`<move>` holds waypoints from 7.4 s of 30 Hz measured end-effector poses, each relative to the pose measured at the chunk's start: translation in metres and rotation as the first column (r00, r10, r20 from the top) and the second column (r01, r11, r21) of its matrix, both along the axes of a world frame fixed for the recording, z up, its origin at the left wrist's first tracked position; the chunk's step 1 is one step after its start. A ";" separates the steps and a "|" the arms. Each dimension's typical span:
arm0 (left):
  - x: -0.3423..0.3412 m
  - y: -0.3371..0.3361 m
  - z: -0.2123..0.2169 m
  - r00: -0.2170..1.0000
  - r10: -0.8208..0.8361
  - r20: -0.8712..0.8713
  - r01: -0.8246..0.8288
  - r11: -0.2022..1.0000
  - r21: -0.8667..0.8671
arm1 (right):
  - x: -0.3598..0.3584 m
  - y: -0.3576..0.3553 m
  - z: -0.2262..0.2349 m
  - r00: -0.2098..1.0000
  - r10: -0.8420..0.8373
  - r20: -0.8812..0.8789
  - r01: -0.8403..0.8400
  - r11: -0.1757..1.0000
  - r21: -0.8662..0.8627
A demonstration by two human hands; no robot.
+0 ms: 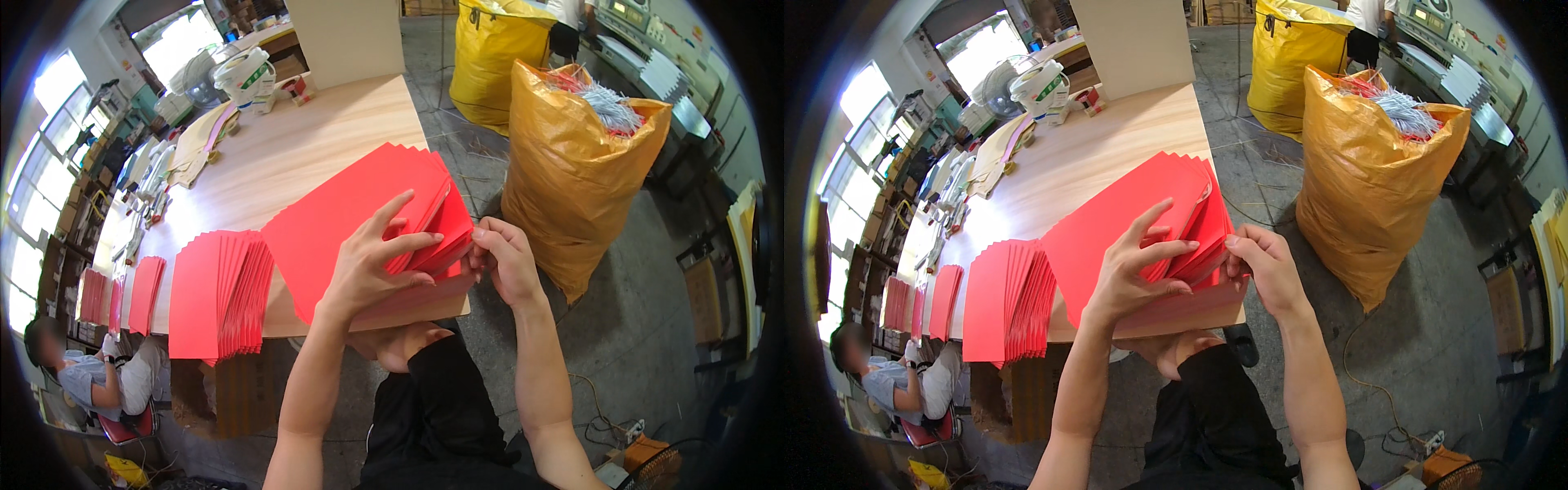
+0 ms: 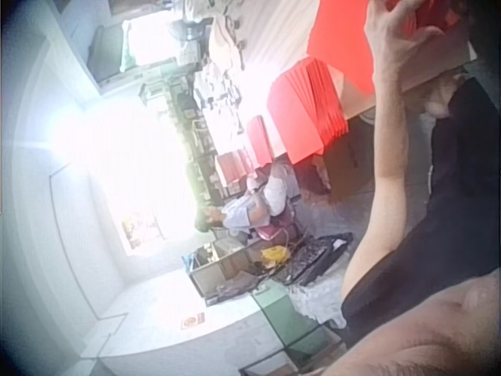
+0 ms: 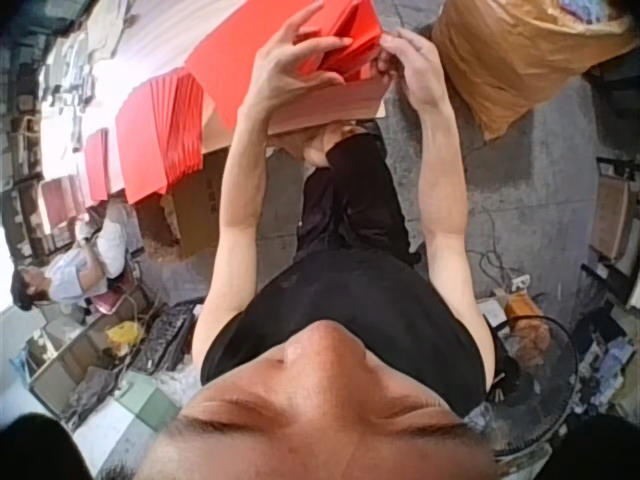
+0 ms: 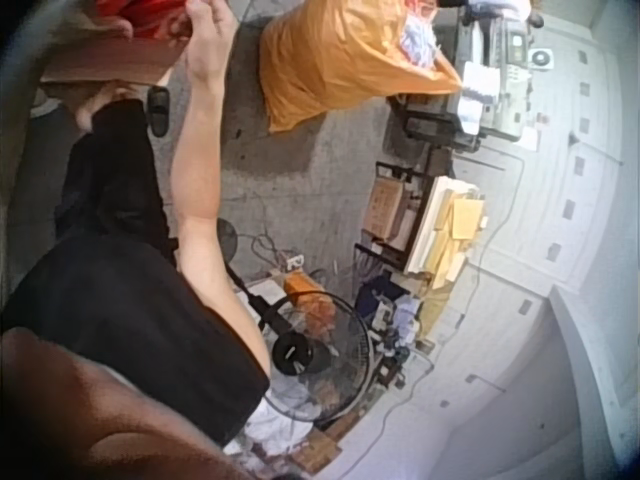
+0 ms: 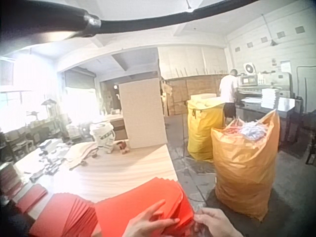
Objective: The person counts and sorts red paper envelopes by hand, picking them up from a pile and placing them into a new stack on a wooden table.
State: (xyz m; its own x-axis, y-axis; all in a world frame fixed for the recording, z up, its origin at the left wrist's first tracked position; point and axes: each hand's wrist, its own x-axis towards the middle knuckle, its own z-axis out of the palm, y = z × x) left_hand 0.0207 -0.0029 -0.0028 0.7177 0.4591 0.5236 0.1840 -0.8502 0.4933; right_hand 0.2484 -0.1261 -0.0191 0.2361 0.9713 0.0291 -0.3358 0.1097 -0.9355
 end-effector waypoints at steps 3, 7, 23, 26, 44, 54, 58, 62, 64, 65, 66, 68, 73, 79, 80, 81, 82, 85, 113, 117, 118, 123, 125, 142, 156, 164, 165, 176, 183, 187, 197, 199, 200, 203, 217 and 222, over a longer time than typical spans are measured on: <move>0.000 0.001 -0.001 1.000 -0.015 0.020 0.015 1.000 -0.027 | 0.000 -0.003 -0.001 0.998 -0.025 0.051 0.026 1.000 -0.008; -0.001 0.003 -0.004 0.998 -0.028 0.051 0.032 0.997 -0.077 | -0.002 -0.005 0.000 0.999 -0.028 0.046 0.027 0.999 0.020; -0.002 0.003 -0.002 0.997 -0.041 0.058 0.049 0.990 -0.130 | 0.000 -0.009 -0.003 0.995 -0.040 0.089 0.037 0.999 0.030; 0.000 0.000 0.001 0.999 -0.019 0.029 0.022 0.995 -0.097 | -0.003 -0.008 -0.001 0.994 -0.060 0.094 0.058 0.998 0.021; -0.002 0.000 0.001 1.000 -0.023 0.017 0.024 0.999 -0.049 | -0.014 -0.002 -0.003 0.993 -0.102 0.066 0.095 0.991 0.093; 0.000 -0.004 0.004 0.999 0.026 -0.030 -0.024 0.997 0.068 | -0.017 0.000 0.000 0.991 -0.119 0.065 0.113 0.990 0.090; 0.006 -0.009 0.001 0.999 0.042 0.013 -0.042 0.998 0.048 | -0.024 0.006 -0.008 0.872 -0.305 0.383 0.247 0.950 0.193; 0.003 -0.002 -0.004 1.000 -0.006 -0.017 0.008 0.993 0.117 | -0.026 0.011 -0.005 0.737 -0.394 0.549 0.360 0.917 0.174; 0.000 -0.003 -0.002 1.000 0.009 -0.007 -0.009 0.995 0.096 | -0.028 0.007 0.016 0.964 -0.214 0.158 0.228 0.971 -0.075; -0.002 -0.004 -0.001 1.000 0.018 -0.003 -0.017 0.996 0.086 | -0.025 0.005 0.017 0.984 -0.166 0.072 0.172 0.981 -0.095; 0.000 -0.005 0.000 1.000 0.019 -0.008 -0.018 0.996 0.085 | -0.021 0.004 0.018 0.992 -0.122 -0.012 0.120 0.986 -0.113; 0.003 -0.007 0.005 1.000 0.022 -0.021 -0.020 0.996 0.084 | -0.017 0.006 0.015 0.992 -0.122 -0.028 0.118 0.987 -0.110; 0.002 -0.003 0.002 1.000 0.010 0.009 -0.011 0.998 0.063 | -0.018 0.004 0.015 0.993 -0.113 -0.029 0.110 0.989 -0.095; 0.001 -0.003 0.001 1.000 0.003 0.018 -0.002 1.000 -0.017 | -0.019 0.002 0.016 0.990 -0.125 0.066 0.129 0.990 -0.062; 0.000 -0.003 0.002 1.000 0.006 0.014 -0.006 1.000 -0.022 | -0.019 0.002 0.016 0.989 -0.131 0.070 0.135 0.989 -0.055; 0.000 -0.002 0.001 1.000 0.002 0.020 -0.002 1.000 -0.026 | -0.019 0.001 0.016 0.988 -0.137 0.073 0.141 0.989 -0.048; 0.000 -0.001 -0.002 1.000 -0.002 0.026 0.003 1.000 -0.031 | -0.019 0.000 0.016 0.987 -0.143 0.077 0.147 0.988 -0.041; 0.001 0.000 -0.003 0.999 -0.014 0.043 0.016 0.999 -0.049 | -0.013 -0.002 0.007 0.992 -0.117 0.047 0.117 0.993 -0.011; -0.093 -0.055 -0.027 0.677 0.735 -0.040 -0.620 0.598 0.507 | -0.039 -0.018 -0.008 0.216 -0.188 0.958 -0.135 0.966 0.220; -0.130 -0.060 -0.038 0.659 0.747 0.087 -0.700 0.567 0.434 | -0.054 -0.015 -0.036 0.020 -0.391 0.920 -0.038 0.919 0.391; -0.128 -0.062 -0.036 0.681 0.724 0.106 -0.687 0.582 0.436 | -0.053 -0.012 -0.046 0.000 -0.450 0.893 -0.036 0.892 0.450; -0.103 -0.114 -0.038 0.752 0.615 0.237 -0.659 0.704 0.263 | -0.045 -0.002 -0.063 -0.027 -0.586 0.810 -0.071 0.809 0.583; -0.106 -0.124 -0.048 0.654 0.703 0.281 -0.752 0.644 0.141 | -0.051 -0.003 -0.053 -0.038 -0.580 0.814 -0.068 0.814 0.577; -0.218 -0.119 -0.056 0.493 0.778 0.390 0.251 0.301 -0.920 | -0.046 -0.006 -0.067 -0.193 -0.483 0.854 -0.072 0.875 0.479; -0.406 -0.037 -0.090 0.286 0.889 0.357 0.154 0.324 -0.933 | -0.050 -0.008 -0.063 -0.191 -0.475 0.859 -0.073 0.880 0.470; -0.408 -0.034 -0.074 0.404 0.882 0.242 0.098 0.221 -0.970 | -0.054 -0.009 -0.059 -0.201 -0.478 0.855 -0.075 0.878 0.474; -0.408 -0.033 -0.071 0.414 0.885 0.213 0.070 0.203 -0.977 | -0.054 -0.009 -0.059 -0.201 -0.475 0.857 -0.071 0.879 0.471; -0.405 -0.039 -0.058 0.400 0.905 0.144 0.049 0.136 -0.990 | -0.051 -0.010 -0.062 -0.196 -0.463 0.864 -0.060 0.885 0.461; -0.410 -0.090 -0.057 0.137 0.990 0.034 -0.582 0.109 -0.806 | -0.057 -0.013 -0.051 -0.111 -0.438 0.892 -0.078 0.899 0.431; -0.281 -0.077 -0.034 0.333 0.877 0.347 -0.578 0.480 -0.659 | -0.042 -0.017 -0.051 0.113 -0.503 0.857 0.011 0.863 0.505; -0.041 -0.004 0.003 0.990 0.071 0.126 -0.078 0.996 0.050 | 0.020 -0.010 -0.085 0.766 -0.371 0.524 0.372 0.922 0.109; -0.025 0.006 -0.010 0.999 0.026 0.032 -0.029 0.996 0.087 | 0.023 -0.015 -0.090 0.758 -0.361 0.544 0.386 0.920 0.072; -0.023 0.010 -0.018 0.998 0.033 0.052 -0.035 0.998 0.046 | 0.026 -0.017 -0.088 0.743 -0.336 0.579 0.372 0.926 0.062; -0.020 0.013 -0.037 0.992 0.056 0.115 -0.043 0.993 -0.111 | 0.014 -0.026 -0.055 0.611 -0.279 0.741 0.351 0.934 0.062; -0.024 0.008 -0.019 0.987 0.059 0.148 -0.037 0.988 -0.148 | -0.025 -0.007 0.008 0.850 -0.245 0.465 0.307 0.950 -0.060; -0.024 0.009 -0.017 0.994 0.049 0.100 -0.035 0.990 -0.138 | -0.028 0.005 0.003 0.715 -0.269 0.646 0.234 0.962 0.141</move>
State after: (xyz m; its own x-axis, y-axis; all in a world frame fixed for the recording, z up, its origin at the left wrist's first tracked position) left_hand -0.0034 0.0057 -0.0193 0.6421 0.5596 0.5240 0.1607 -0.7666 0.6217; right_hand 0.2208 -0.1215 -0.0160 0.3772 0.8723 0.3111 0.4023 0.1482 -0.9034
